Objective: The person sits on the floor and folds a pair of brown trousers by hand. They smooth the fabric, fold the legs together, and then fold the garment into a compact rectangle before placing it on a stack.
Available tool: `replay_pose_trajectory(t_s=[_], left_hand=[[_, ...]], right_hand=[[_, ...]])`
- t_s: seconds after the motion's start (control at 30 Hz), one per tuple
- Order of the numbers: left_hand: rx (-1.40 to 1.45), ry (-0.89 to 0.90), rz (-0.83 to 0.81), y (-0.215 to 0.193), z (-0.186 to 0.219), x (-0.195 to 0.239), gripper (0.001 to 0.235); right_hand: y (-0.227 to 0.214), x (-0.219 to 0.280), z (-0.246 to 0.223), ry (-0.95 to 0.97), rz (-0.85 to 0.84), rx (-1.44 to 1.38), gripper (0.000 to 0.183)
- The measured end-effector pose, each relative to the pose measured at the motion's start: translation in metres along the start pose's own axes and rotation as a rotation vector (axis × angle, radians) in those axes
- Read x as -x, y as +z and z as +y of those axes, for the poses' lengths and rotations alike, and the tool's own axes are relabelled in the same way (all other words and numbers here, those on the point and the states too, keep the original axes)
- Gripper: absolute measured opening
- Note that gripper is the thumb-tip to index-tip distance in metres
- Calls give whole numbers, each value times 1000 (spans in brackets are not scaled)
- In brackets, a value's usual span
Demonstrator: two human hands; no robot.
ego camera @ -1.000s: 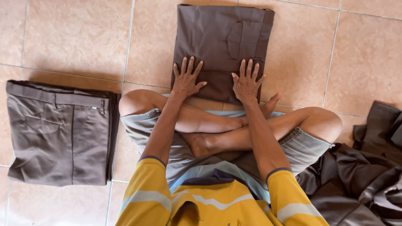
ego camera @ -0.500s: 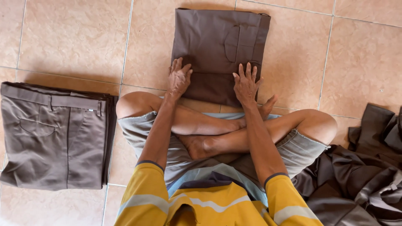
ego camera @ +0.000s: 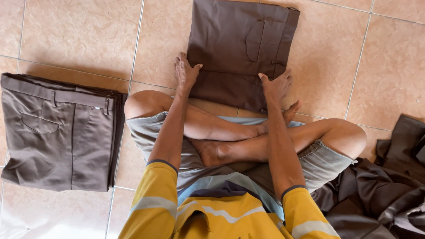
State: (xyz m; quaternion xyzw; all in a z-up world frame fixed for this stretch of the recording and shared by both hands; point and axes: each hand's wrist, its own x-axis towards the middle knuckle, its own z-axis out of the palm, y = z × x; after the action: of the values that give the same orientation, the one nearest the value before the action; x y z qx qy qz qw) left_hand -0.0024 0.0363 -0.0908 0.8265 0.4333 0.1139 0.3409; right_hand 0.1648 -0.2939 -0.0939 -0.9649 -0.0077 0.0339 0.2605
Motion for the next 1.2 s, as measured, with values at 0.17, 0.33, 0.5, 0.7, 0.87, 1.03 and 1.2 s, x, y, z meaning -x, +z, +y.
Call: replay_pose_trajectory(t_s=[0.17,0.33,0.5,0.7,0.87,1.03,1.2], left_hand=[[52,-23,-49,-5,-1,-14,73],[102,-45,-75,-9,11,-7,63],[199,-49,-124,-19,29,5,77],[303,-95,-97,-22,42,15,73],[443,-64,-39,-66,62,25,73],[531,-29,72,-154,64,40,77],[604,-3,201,-307,76,105,20]], right_hand=[[-38,-9,-12,58,-82,-175,119],[-55,-4,-27,45,-186,-283,93],[-70,7,-48,-38,-226,-203,101],[-50,-26,-41,-115,-91,-139,83],[-99,-25,-90,-374,-66,-178,64],[-128,-9,-167,-561,-123,-278,46],[-165,50,-284,-588,-379,-529,28]])
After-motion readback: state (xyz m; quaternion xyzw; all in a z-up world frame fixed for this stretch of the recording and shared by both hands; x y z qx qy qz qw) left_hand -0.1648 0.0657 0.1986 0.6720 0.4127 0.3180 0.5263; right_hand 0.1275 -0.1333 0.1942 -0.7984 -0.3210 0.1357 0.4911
